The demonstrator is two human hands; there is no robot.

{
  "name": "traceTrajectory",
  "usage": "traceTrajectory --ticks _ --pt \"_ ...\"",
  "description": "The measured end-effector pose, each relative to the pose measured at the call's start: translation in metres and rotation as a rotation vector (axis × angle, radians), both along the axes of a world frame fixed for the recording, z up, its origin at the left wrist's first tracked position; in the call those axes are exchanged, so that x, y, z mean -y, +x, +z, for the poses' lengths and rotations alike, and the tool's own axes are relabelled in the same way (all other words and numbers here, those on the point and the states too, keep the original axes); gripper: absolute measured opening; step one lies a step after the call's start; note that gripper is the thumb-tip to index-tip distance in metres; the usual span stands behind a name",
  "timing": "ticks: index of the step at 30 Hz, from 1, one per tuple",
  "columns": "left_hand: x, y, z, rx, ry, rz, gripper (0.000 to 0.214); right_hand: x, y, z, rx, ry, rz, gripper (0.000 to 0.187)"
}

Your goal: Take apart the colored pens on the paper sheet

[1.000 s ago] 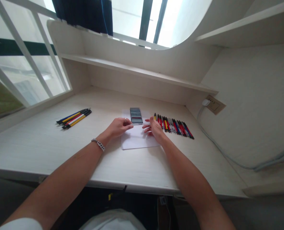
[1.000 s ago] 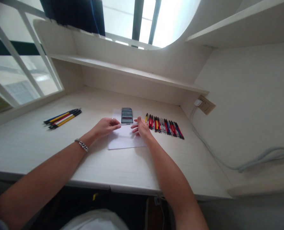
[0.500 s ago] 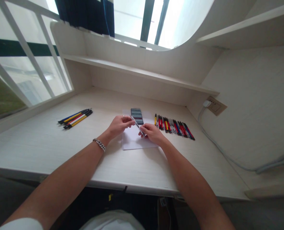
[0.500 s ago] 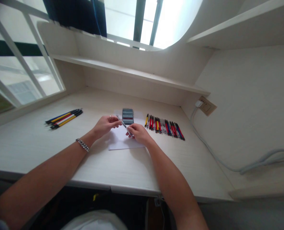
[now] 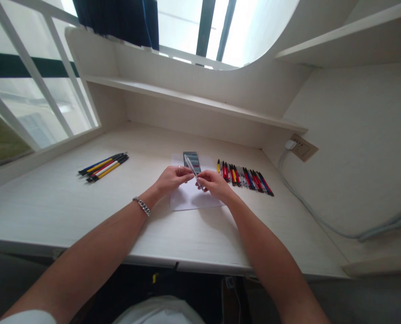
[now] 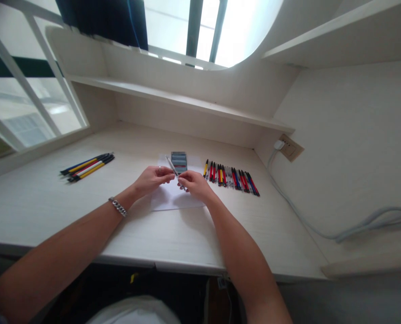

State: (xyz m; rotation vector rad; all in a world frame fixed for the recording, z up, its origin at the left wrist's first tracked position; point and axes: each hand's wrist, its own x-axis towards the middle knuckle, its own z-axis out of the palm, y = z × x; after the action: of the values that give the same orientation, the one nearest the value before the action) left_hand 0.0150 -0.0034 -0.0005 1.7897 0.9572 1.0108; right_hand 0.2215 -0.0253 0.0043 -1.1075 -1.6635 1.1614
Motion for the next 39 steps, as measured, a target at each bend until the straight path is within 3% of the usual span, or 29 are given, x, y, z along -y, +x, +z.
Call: traceTrajectory --ticks 3,5,8,12,16,22,39 --pt "-0.002 -0.002 -0.003 -0.117 -0.001 0.037 0.036 -0.012 0.029 0.008 -0.019 0.064 -0.217 0.038" --pt "-0.003 -0.004 -0.004 -0.172 0.013 0.069 0.033 -0.022 0.06 0.013 -0.004 0.114 -0.433 0.043" --pt "-0.004 -0.006 -0.004 -0.21 0.021 0.1 0.03 -0.03 0.119 0.016 0.214 0.199 -0.758 0.039" --pt "-0.002 -0.005 -0.001 -0.242 0.033 0.128 0.027 -0.015 0.199 0.009 0.62 0.217 -1.018 0.026" --pt "0.001 -0.003 0.001 -0.277 0.051 0.127 0.026 0.013 0.259 -0.012 0.706 0.101 -1.192 0.026" --pt "0.004 0.0 0.004 -0.338 0.053 0.122 0.033 0.02 0.284 -0.034 0.764 -0.031 -1.215 0.021" --pt "0.002 -0.004 0.0 -0.421 0.119 0.129 0.028 0.008 0.26 -0.029 0.987 -0.171 -1.024 0.036"
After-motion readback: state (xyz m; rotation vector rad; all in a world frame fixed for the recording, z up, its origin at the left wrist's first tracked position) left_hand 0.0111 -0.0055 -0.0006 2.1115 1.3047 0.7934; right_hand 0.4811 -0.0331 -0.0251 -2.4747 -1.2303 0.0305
